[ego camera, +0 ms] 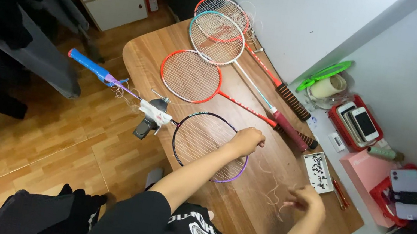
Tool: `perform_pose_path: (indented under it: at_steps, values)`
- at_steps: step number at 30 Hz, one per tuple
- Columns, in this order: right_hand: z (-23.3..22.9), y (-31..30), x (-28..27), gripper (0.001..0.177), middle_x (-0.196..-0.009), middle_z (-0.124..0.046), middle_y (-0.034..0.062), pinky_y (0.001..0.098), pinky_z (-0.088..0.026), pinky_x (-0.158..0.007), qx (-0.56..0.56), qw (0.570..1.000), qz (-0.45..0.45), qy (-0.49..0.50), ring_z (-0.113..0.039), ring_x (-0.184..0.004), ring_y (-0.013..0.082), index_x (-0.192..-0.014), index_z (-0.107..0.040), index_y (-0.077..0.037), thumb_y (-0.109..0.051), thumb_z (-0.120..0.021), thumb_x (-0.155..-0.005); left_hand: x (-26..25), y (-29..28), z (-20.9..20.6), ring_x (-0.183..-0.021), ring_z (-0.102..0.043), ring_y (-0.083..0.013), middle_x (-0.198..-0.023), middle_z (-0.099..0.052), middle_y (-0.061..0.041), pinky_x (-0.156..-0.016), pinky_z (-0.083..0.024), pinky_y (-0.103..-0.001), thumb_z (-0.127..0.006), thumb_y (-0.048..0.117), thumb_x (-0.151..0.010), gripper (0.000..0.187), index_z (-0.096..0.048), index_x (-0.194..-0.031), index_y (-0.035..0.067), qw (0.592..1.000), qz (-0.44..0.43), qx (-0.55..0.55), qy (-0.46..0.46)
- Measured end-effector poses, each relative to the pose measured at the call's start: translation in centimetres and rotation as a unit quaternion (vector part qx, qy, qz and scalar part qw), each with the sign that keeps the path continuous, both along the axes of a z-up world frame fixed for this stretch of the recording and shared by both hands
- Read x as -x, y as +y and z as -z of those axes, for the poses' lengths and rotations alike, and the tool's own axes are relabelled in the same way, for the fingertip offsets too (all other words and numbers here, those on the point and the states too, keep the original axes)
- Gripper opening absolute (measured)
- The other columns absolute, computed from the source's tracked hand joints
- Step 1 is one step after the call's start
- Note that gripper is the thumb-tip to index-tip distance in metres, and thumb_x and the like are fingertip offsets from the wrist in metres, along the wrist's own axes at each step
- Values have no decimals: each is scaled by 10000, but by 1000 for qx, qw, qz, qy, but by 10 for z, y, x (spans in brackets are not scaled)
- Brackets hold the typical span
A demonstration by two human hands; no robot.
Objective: Manually weaving and threading strings through the frame of a badminton racket held in a stringing clamp.
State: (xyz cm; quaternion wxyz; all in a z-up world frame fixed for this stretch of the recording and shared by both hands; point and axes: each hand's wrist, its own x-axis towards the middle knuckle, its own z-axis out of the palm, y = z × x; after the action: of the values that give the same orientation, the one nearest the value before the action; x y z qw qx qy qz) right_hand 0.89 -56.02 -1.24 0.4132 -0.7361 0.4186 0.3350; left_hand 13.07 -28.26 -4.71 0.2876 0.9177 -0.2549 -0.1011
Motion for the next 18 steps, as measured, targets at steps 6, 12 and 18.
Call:
perform_pose_path:
  at_steps: [6,12,18]
  values:
    - [-44,41,-19,488,-955,-781,223,543,-587,-872,327,904,-266,-67,-733,-1036,428,-1034,-800,-48,-475,-731,-808,0,0,-3,-959,-687,-245,-847,-691,-6,-843,-601,-392,-637,63,-862,173,-734,-897,203,1000,18,5,8]
    - [-128,113,-36,471,-1132,-602,196,493,-586,-873,471,820,-248,-213,-666,-1043,424,-1163,-636,-25,-350,-800,-864,4,9,-3,-943,-687,-248,-839,-685,-1,-836,-606,-396,-660,64,-852,159,-730,-891,201,1000,20,-3,0]
    - [-119,141,-57,190,-911,-667,197,440,-544,-730,157,836,-183,-494,-663,-826,385,-1140,-704,-61,-111,-703,-957,7,12,-6,-926,-687,-266,-845,-685,-31,-829,-603,-386,-664,71,-858,137,-733,-905,179,999,40,3,-3]
